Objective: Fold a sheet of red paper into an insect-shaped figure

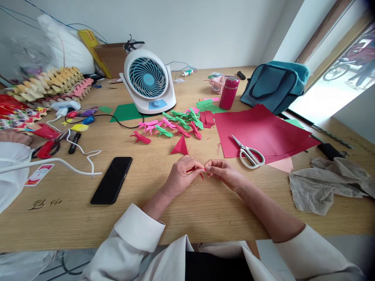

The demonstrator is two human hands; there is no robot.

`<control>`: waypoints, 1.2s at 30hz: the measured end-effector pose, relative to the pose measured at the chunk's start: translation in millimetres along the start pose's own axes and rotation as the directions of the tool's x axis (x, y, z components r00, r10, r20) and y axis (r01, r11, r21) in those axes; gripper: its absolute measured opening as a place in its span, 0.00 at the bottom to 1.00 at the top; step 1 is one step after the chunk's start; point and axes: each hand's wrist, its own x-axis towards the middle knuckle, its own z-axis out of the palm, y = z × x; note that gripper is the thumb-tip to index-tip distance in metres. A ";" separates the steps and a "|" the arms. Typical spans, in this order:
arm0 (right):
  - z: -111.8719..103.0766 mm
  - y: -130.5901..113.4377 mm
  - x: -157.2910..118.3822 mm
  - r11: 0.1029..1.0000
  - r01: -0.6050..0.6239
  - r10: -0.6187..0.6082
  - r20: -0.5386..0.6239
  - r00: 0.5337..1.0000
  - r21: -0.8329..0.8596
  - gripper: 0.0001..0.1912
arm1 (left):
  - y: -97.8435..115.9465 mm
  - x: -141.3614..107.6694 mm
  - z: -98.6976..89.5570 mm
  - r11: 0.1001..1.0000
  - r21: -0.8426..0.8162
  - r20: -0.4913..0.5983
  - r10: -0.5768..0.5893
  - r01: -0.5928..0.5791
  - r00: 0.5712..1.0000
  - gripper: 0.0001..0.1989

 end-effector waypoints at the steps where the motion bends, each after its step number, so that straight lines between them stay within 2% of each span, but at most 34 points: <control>1: -0.5 -0.1 0.2 1.000 -0.005 0.005 0.002 1.000 0.004 0.17 | 0.1 0.1 -0.2 1.000 0.008 0.000 0.004 -0.004 1.000 0.03; 8: -0.4 -1.4 1.0 1.000 -0.023 0.022 0.013 1.000 0.019 0.18 | -0.3 0.1 0.3 0.998 0.058 -0.009 0.025 -0.025 1.000 0.03; 20: -1.9 -1.7 0.5 0.999 -0.037 0.037 0.042 0.998 0.019 0.19 | -0.7 -1.9 0.0 0.999 0.047 -0.030 0.017 -0.015 0.999 0.04; 36: -7.7 -1.7 4.4 0.990 0.008 -0.004 0.028 1.000 -0.140 0.20 | -4.1 -1.1 -0.8 0.999 0.032 0.027 -0.006 0.005 1.000 0.03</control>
